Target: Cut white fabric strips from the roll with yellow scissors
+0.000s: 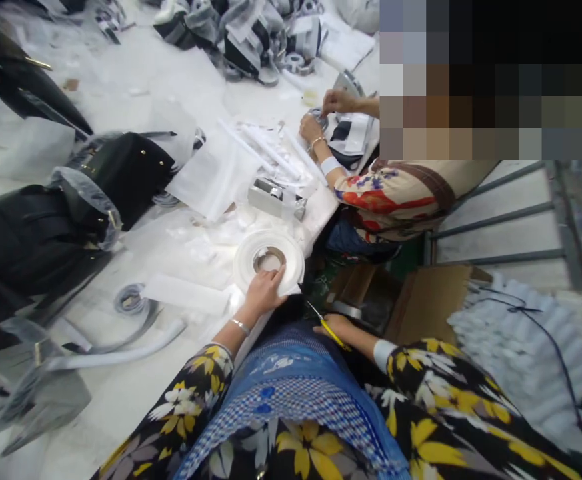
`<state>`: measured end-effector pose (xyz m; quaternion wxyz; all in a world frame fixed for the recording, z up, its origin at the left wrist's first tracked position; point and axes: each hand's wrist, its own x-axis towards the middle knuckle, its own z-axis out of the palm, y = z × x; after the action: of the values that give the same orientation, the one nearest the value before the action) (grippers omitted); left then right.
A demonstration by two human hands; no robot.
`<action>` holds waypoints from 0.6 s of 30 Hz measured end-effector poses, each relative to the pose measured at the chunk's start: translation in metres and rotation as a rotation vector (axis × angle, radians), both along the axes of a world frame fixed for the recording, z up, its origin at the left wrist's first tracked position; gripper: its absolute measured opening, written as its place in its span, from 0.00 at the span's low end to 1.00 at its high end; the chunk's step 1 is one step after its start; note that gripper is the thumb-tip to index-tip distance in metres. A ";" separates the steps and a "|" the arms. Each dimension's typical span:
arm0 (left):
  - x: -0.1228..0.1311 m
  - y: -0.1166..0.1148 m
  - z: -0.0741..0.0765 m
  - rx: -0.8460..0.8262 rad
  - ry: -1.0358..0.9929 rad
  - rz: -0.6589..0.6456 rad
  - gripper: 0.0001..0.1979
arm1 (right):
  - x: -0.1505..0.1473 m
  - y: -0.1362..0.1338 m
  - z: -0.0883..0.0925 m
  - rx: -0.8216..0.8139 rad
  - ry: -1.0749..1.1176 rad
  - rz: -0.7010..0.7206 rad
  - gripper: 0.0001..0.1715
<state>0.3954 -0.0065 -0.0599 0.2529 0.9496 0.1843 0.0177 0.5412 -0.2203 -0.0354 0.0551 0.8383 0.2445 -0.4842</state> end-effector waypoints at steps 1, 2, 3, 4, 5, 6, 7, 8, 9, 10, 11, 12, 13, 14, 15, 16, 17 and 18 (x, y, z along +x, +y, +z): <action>0.000 0.000 0.000 0.005 0.007 -0.001 0.46 | -0.003 -0.012 0.002 0.061 -0.002 -0.040 0.13; 0.000 0.000 0.000 0.012 0.013 0.000 0.46 | -0.006 -0.022 0.003 0.144 -0.007 -0.096 0.16; 0.000 -0.001 -0.001 0.019 0.016 0.000 0.46 | -0.010 -0.031 0.004 0.244 -0.017 -0.168 0.19; 0.000 -0.001 -0.001 0.028 0.017 0.002 0.46 | -0.015 -0.038 0.005 0.348 -0.027 -0.245 0.22; 0.000 -0.001 -0.002 0.038 0.014 0.001 0.46 | -0.021 -0.041 0.007 0.442 -0.044 -0.314 0.25; 0.000 -0.001 -0.002 0.048 0.010 0.002 0.46 | -0.026 -0.041 0.009 0.511 -0.067 -0.360 0.27; 0.000 -0.002 -0.002 0.057 0.008 0.000 0.46 | -0.031 -0.038 0.013 0.562 -0.097 -0.383 0.29; 0.000 -0.002 -0.002 0.064 0.009 0.000 0.45 | -0.035 -0.031 0.017 0.601 -0.125 -0.383 0.31; 0.000 -0.002 0.000 0.068 0.012 0.002 0.46 | -0.039 -0.023 0.023 0.629 -0.146 -0.366 0.33; 0.000 -0.003 0.001 0.069 0.016 0.004 0.46 | -0.041 -0.012 0.028 0.649 -0.155 -0.343 0.35; 0.000 -0.003 0.003 0.068 0.021 0.006 0.46 | -0.043 0.000 0.034 0.667 -0.153 -0.325 0.36; 0.000 -0.004 0.005 0.067 0.024 0.007 0.46 | -0.044 0.013 0.039 0.683 -0.136 -0.304 0.38; -0.001 -0.005 0.008 0.065 0.027 0.009 0.45 | -0.045 0.026 0.043 0.694 -0.119 -0.281 0.40; -0.001 -0.006 0.009 0.063 0.029 0.006 0.44 | -0.044 0.041 0.046 0.700 -0.101 -0.255 0.43; 0.000 -0.006 0.010 0.057 0.031 0.001 0.43 | -0.044 0.057 0.049 0.705 -0.082 -0.224 0.46; 0.000 -0.007 0.010 0.051 0.034 -0.007 0.40 | -0.044 0.074 0.050 0.722 -0.058 -0.183 0.48; 0.001 -0.007 0.010 0.045 0.033 -0.025 0.36 | -0.044 0.092 0.051 0.757 -0.030 -0.133 0.48; 0.001 -0.007 0.009 0.045 0.042 -0.033 0.33 | -0.047 0.112 0.053 0.804 -0.002 -0.079 0.46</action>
<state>0.3968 -0.0137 -0.0512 0.2278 0.9581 0.1734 -0.0021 0.4945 -0.1082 0.0174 -0.2954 0.8024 0.3819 -0.3509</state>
